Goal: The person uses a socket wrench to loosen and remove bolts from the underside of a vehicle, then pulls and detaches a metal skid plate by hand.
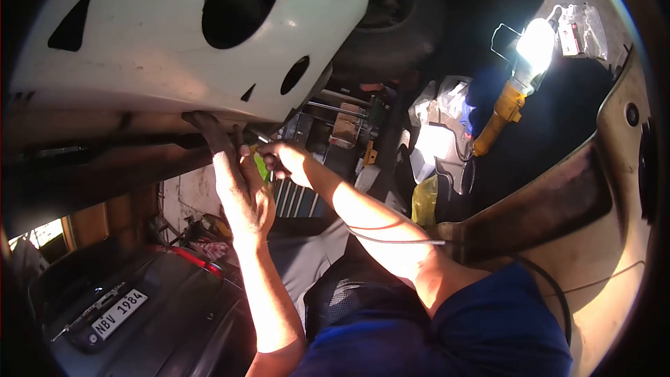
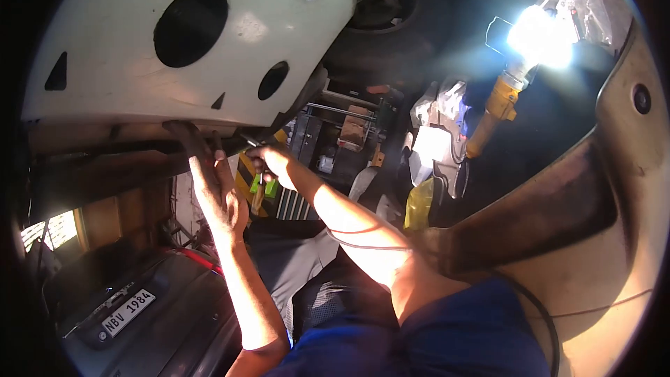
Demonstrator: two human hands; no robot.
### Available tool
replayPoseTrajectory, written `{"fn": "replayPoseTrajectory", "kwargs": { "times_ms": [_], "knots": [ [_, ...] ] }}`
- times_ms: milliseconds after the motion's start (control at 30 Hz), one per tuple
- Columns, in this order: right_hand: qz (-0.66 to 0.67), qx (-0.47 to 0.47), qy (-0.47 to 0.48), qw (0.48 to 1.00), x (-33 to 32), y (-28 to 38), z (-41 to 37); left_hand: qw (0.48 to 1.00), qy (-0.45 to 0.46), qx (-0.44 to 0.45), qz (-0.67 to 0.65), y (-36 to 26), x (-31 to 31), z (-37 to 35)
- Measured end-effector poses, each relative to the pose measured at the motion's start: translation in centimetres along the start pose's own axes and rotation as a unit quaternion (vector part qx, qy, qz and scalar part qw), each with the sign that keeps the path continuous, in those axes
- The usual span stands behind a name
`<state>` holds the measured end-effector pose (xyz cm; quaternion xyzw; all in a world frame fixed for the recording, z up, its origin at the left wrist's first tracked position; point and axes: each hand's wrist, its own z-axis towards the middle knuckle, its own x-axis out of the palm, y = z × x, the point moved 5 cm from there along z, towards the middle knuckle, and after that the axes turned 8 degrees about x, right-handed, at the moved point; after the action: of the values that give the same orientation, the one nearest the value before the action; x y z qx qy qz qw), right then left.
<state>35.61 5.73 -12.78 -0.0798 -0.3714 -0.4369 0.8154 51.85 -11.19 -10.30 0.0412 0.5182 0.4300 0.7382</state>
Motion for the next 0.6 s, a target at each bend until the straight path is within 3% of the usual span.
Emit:
{"fn": "replayPoseTrajectory", "kwargs": {
  "times_ms": [33, 100, 200, 267, 333, 433, 467, 500, 533, 600],
  "knots": [
    [-0.145, -0.125, -0.098, 0.977, 0.3, 0.5, -0.7, 1.0, 0.002, 0.005, -0.005, 0.1, -0.1, 0.0],
    [-0.393, -0.313, -0.238, 0.831, 2.0, 0.8, -3.4, 1.0, 0.007, 0.002, -0.003, 0.2, -0.3, -0.1],
    [-0.461, -0.337, -0.292, 0.767, 1.6, 2.2, -4.9, 1.0, 0.014, 0.005, 0.015, 0.1, -0.7, -0.1],
    [-0.402, -0.363, -0.306, 0.783, 0.6, 2.7, -6.2, 0.999, 0.027, 0.029, 0.029, 0.1, -1.1, -0.4],
    [-0.394, -0.471, -0.335, 0.715, -1.4, 1.7, -6.3, 0.998, -0.006, -0.018, 0.056, 0.2, -1.0, -0.9],
    [-0.302, -0.4, -0.434, 0.749, -4.8, 0.0, -5.6, 0.997, -0.059, -0.026, 0.046, 2.1, -0.7, -3.1],
    [-0.225, -0.48, -0.446, 0.721, -5.6, 0.3, -5.6, 0.996, -0.079, -0.017, 0.033, 3.2, -0.5, -4.1],
    [-0.159, -0.446, -0.468, 0.746, -6.2, 1.0, -5.5, 0.988, -0.122, -0.095, 0.006, 3.8, 0.2, -4.9],
    [-0.092, -0.41, -0.487, 0.766, -6.1, 2.2, -5.9, 0.966, -0.169, -0.166, -0.1, 4.9, 1.3, -5.4],
    [-0.103, -0.484, -0.494, 0.714, -3.8, 6.4, -8.9, 0.877, -0.206, -0.361, -0.24, 8.3, 3.6, -6.8]
  ]
}}
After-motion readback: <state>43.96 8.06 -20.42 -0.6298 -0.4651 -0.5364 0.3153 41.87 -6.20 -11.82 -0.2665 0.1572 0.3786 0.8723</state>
